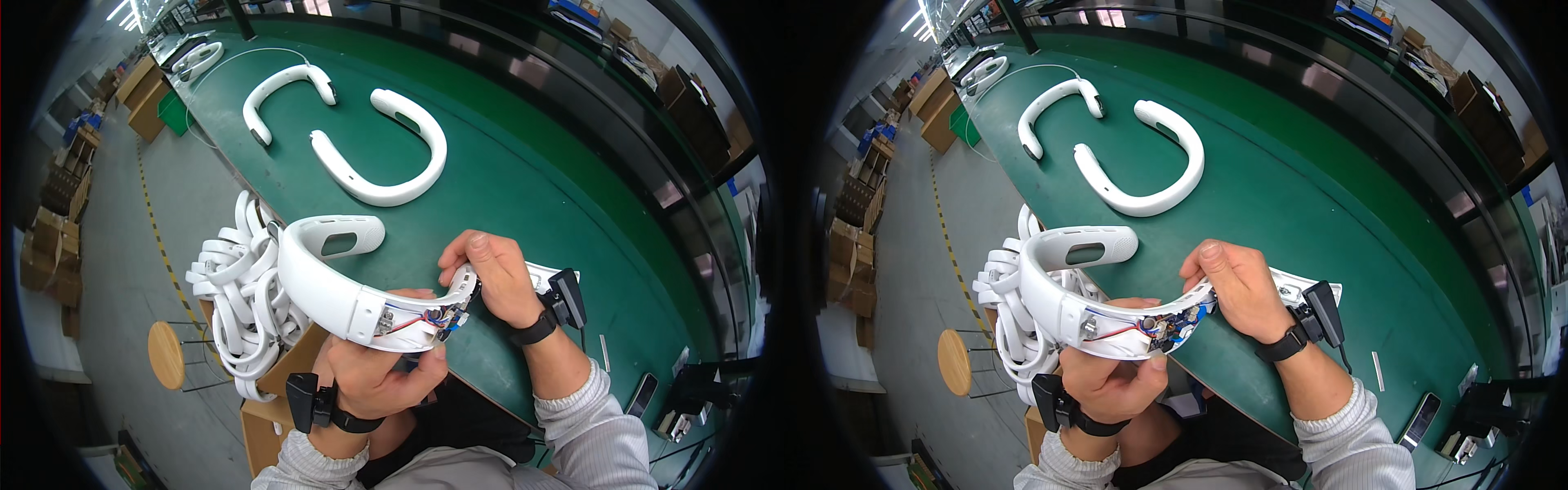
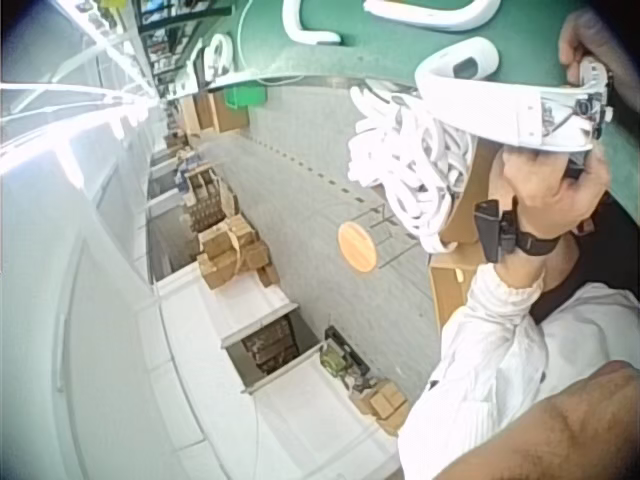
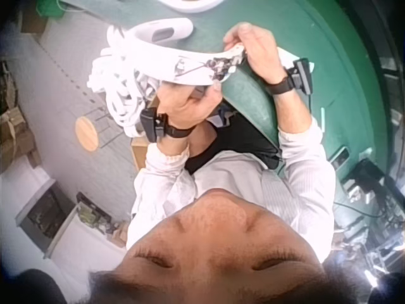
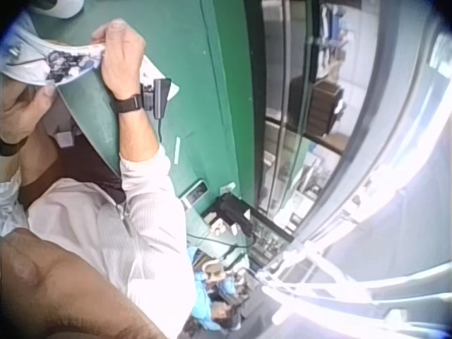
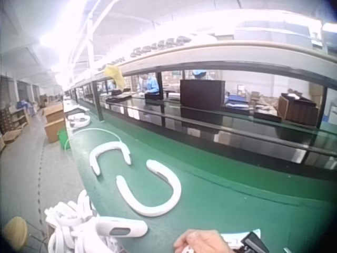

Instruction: Assembling the internal components and battery into the plastic casing of a neck massager.

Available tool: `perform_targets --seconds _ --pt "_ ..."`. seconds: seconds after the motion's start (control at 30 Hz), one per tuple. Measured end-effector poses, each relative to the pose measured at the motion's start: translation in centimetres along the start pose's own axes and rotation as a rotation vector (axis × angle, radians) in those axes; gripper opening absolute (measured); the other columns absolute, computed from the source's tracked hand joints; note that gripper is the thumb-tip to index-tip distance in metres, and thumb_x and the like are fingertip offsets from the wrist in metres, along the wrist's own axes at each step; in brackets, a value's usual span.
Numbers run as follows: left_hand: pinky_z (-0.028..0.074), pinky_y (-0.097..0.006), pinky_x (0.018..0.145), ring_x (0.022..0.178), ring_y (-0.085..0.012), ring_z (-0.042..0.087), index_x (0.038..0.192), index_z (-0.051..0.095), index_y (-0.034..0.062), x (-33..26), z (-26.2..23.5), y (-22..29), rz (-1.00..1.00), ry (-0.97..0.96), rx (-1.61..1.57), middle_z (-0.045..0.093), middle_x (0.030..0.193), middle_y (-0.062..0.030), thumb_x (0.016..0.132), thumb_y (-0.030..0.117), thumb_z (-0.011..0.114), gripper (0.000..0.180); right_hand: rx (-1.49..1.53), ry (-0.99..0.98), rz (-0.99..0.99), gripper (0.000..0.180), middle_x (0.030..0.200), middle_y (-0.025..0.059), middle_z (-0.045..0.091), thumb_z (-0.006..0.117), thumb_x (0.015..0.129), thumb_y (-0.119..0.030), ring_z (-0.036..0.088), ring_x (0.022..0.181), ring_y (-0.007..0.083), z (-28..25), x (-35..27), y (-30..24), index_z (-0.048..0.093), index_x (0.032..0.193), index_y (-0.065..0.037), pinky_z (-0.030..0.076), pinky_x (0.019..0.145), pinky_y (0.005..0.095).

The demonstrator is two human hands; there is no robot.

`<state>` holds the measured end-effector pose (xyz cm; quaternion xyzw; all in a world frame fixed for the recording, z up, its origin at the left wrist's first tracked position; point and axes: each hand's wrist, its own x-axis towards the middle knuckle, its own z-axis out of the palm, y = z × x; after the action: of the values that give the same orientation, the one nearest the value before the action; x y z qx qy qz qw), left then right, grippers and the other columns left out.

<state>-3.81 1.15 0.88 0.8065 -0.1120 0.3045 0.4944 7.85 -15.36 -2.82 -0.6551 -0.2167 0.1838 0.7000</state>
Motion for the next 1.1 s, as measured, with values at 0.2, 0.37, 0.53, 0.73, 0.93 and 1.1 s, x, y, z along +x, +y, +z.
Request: perform_targets --seconds 0.2,0.37,0.53,0.73,0.93,1.1 --pt "0.059 -0.035 0.072 0.089 -0.0284 0.074 0.09 0.075 0.0034 -0.07 -0.16 0.01 -0.003 -0.012 0.016 0.074 0.094 -0.0156 0.069 0.007 0.075 0.021 -0.008 0.0 0.018 0.059 0.075 0.0068 0.066 0.04 0.107 -0.048 0.063 0.072 0.0118 0.05 -0.07 -0.24 0.065 0.091 0.003 0.05 0.066 0.0246" --pt "0.059 -0.034 0.071 0.088 -0.0284 0.074 0.091 0.075 0.0035 -0.15 -0.2 -0.1 -0.004 -0.012 0.018 0.074 0.094 -0.015 0.069 0.007 0.075 0.022 -0.026 -0.002 0.028 0.059 0.075 0.0068 0.066 0.039 0.107 -0.048 0.063 0.072 0.0118 0.07 -0.1 -0.27 0.065 0.09 0.003 0.05 0.066 0.0247" --pt "0.059 -0.034 0.07 0.087 -0.0281 0.074 0.09 0.075 0.0037 -0.12 -0.15 -0.08 -0.004 -0.003 0.013 0.074 0.092 -0.0137 0.069 0.008 0.075 0.022 -0.048 0.0 0.018 0.062 0.075 0.0077 0.066 0.038 0.106 -0.051 0.063 0.07 0.0122 0.11 -0.08 -0.29 0.065 0.091 0.003 0.05 0.064 0.0246" --pt "0.059 -0.034 0.07 0.086 -0.0278 0.074 0.09 0.075 0.004 -0.13 -0.13 -0.05 0.008 0.0 0.013 0.074 0.093 -0.0138 0.069 0.008 0.075 0.022 -0.066 0.012 0.02 0.066 0.074 0.0085 0.066 0.036 0.105 -0.055 0.063 0.067 0.0125 0.09 -0.11 -0.01 0.065 0.09 0.002 0.049 0.062 0.0241" --pt "0.058 -0.034 0.069 0.084 -0.0276 0.074 0.091 0.075 0.0041 -0.14 -0.21 -0.08 -0.006 -0.005 0.006 0.074 0.095 -0.0154 0.069 0.008 0.075 0.023 -0.061 0.011 0.012 0.065 0.073 0.0082 0.066 0.036 0.105 -0.054 0.062 0.067 0.0124 0.18 -0.08 -0.05 0.066 0.09 0.002 0.049 0.061 0.0239" --pt "0.058 -0.034 0.069 0.083 -0.0278 0.073 0.092 0.075 0.0041 -0.21 -0.13 -0.29 -0.001 0.002 0.003 0.074 0.097 -0.0161 0.069 0.009 0.075 0.024 -0.052 0.002 0.015 0.065 0.073 0.008 0.066 0.036 0.106 -0.054 0.062 0.067 0.0122 0.06 -0.02 0.07 0.066 0.09 0.002 0.049 0.061 0.0241"
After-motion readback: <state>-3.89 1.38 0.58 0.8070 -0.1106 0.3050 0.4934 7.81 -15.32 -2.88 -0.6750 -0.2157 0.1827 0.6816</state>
